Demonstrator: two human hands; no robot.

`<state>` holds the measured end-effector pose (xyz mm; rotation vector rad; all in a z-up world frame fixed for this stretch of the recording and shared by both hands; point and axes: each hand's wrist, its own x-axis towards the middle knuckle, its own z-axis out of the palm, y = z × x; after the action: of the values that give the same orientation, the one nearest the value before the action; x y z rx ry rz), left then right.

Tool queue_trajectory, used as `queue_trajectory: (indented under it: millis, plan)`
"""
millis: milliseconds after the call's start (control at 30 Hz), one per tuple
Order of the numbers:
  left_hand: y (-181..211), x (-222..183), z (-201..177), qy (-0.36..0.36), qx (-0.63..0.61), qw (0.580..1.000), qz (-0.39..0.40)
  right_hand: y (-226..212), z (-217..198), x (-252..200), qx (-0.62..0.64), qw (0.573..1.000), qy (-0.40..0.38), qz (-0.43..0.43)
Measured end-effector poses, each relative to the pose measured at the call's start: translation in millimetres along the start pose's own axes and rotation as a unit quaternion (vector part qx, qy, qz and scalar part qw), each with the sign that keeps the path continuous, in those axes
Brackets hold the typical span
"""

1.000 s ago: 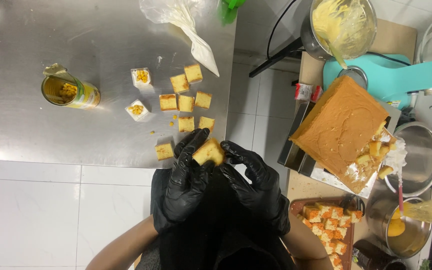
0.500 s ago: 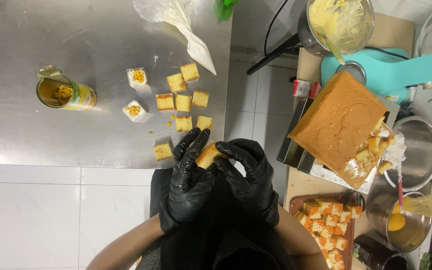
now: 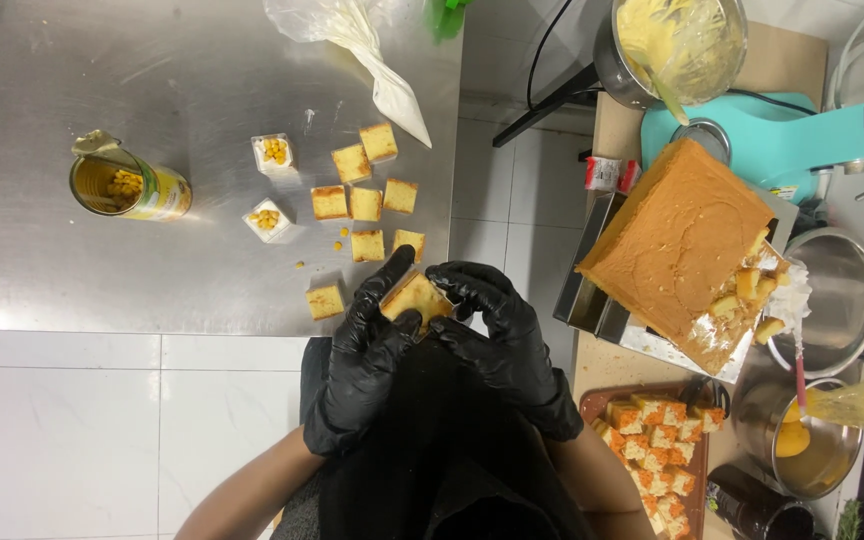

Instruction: Assembling small cake bites by filling sponge cake squares with ingredients and cutting more cake pieces from a sheet.

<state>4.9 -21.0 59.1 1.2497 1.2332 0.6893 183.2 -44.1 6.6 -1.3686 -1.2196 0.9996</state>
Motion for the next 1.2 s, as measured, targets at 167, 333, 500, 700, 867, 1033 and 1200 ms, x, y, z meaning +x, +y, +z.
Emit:
queue_trajectory:
  millis: [167,333,500,700,867,1033,1200]
  plan:
    - [-36.5,9.3,33.4,0.126,-0.245,0.961,0.023,13.1,3.9,-6.2,0.030,0.994,0.058,0.082]
    - [-43.0,16.6,41.1,0.171,-0.050,0.982,0.057,9.6,12.8,0.9,-0.007,0.990,0.089,0.106]
    - [-55.4,17.6,28.4,0.122,-0.036,0.976,0.175,-29.9,1.6,11.6,0.347,0.878,0.064,0.324]
    - [-56.4,18.9,27.7,0.089,-0.024,0.978,0.185,5.8,5.9,2.9,0.098,0.975,0.049,0.191]
    - [-43.8,17.2,26.5,0.093,-0.021,0.981,0.172,20.9,18.4,-2.2,-0.067,0.994,0.085,0.020]
    - [-31.2,25.1,39.8,0.203,-0.245,0.947,-0.040,6.5,15.9,6.9,0.102,0.985,0.052,0.131]
    - [-57.3,22.2,27.7,0.065,-0.110,0.986,0.110,23.3,18.3,8.3,0.004,0.996,0.058,0.061]
